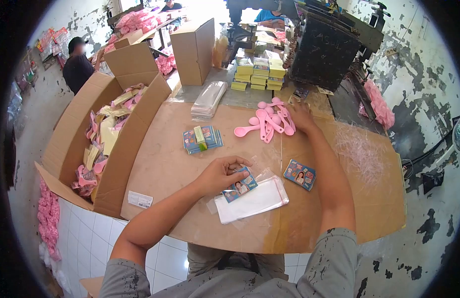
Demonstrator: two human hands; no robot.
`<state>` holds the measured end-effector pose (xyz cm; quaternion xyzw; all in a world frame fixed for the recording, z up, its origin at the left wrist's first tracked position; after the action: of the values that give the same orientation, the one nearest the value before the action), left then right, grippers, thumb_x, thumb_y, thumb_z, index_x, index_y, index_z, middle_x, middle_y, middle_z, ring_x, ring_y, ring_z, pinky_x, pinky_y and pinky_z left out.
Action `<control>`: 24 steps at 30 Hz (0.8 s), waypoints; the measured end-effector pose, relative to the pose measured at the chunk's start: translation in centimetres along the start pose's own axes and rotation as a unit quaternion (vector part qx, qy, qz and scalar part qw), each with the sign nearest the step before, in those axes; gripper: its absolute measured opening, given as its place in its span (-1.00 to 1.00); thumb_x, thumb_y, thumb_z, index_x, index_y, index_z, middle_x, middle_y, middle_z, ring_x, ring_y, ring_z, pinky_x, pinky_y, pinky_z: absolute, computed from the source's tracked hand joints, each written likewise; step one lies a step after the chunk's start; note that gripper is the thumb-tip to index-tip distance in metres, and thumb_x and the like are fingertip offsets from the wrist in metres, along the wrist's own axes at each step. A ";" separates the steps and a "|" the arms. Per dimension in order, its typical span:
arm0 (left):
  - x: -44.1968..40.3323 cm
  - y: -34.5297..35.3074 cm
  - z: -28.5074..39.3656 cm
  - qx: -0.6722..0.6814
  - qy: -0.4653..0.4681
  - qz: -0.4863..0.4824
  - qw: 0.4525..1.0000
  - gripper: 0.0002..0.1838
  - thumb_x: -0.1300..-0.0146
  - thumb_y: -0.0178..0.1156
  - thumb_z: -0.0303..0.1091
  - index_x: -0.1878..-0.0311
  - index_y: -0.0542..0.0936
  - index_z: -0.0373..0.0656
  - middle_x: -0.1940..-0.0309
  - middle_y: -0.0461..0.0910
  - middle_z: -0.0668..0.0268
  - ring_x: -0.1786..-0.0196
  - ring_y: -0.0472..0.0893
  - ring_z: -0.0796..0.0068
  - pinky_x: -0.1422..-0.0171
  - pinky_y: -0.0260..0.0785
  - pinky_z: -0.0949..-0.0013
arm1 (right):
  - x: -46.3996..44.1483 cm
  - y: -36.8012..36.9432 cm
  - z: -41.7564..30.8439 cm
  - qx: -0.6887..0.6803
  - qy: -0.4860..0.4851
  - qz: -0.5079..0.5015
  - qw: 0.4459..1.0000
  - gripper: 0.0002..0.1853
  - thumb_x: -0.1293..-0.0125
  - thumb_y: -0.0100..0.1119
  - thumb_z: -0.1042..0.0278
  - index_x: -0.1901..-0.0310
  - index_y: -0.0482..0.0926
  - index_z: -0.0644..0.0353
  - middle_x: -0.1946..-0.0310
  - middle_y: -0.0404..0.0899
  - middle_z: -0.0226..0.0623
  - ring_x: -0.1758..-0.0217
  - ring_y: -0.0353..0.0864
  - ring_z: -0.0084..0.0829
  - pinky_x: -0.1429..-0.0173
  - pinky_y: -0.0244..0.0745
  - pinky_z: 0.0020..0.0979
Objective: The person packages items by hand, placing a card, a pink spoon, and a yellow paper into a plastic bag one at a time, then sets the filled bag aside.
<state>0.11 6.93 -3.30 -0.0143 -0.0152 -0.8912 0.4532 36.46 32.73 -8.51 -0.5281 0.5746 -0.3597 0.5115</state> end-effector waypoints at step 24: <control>0.0 0.2 0.1 -0.039 0.012 -0.022 0.999 -0.61 -0.49 0.31 -0.40 -0.30 0.55 -0.30 0.11 0.75 0.32 0.21 0.66 0.75 0.15 0.55 0.57 | 17.9 -10.6 -14.6 -0.134 -0.026 -0.033 0.990 -0.53 -0.31 0.41 0.09 -0.13 0.67 0.25 0.04 0.69 -0.14 0.08 0.67 -0.26 -0.02 0.58 -0.19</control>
<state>0.25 6.87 -3.21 -0.0204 0.0246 -0.9008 0.4331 26.28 11.51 1.09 -0.6196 0.5866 -0.2819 0.4389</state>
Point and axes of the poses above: each hand's wrist, its own x-axis away from the middle knuckle, its own y-axis out of the palm, z = x × y, the point moved 4 cm from there along -x, towards the middle knuckle
